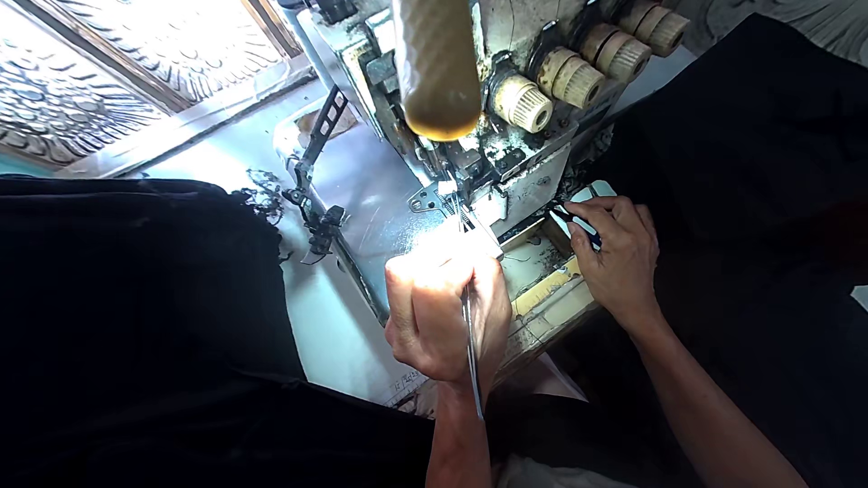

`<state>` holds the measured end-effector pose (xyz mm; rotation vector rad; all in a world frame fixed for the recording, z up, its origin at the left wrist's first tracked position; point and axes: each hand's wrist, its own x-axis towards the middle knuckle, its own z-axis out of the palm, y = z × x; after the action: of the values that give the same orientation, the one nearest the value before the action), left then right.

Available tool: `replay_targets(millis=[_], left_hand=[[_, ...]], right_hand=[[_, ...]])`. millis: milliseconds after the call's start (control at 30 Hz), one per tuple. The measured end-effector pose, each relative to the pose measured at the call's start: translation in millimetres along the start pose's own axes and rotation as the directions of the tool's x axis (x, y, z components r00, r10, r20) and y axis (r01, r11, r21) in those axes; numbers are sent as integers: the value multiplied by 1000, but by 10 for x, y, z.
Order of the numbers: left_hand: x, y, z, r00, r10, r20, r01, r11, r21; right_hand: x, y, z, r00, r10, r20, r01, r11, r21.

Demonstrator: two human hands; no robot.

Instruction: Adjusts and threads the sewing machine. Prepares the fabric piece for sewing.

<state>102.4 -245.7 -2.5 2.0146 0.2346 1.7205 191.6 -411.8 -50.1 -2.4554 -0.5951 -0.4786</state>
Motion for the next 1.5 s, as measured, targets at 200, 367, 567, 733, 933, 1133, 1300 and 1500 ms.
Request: replay_targets(millis=[200, 367, 567, 733, 933, 1133, 1300, 1500], left_hand=[[-3, 18, -2, 1000, 4, -1, -4, 1000, 26], [-11, 3, -3, 1000, 11, 12, -11, 1000, -17], [-10, 1, 0, 1000, 11, 11, -11, 1000, -22], [-19, 2, 0, 1000, 3, 8, -3, 1000, -23], [-16, 2, 8, 1000, 14, 5, -14, 1000, -20], [-34, -14, 3, 1000, 24, 7, -24, 1000, -6], [-23, -1, -6, 1000, 9, 15, -8, 1000, -4], [-16, 3, 1, 1000, 1, 0, -1, 1000, -31]], right_hand=[[-1, 2, 5, 1000, 2, -3, -2, 1000, 0], [-2, 1, 7, 1000, 2, -6, -2, 1000, 5], [0, 4, 1, 1000, -3, -2, 3, 1000, 8], [0, 6, 4, 1000, 2, 1, -2, 1000, 5], [0, 7, 2, 1000, -2, 2, 2, 1000, 5], [-1, 5, 4, 1000, 3, 5, -3, 1000, 4], [1, -4, 2, 1000, 6, 1, -6, 1000, 6], [2, 0, 0, 1000, 4, 3, -4, 1000, 7]])
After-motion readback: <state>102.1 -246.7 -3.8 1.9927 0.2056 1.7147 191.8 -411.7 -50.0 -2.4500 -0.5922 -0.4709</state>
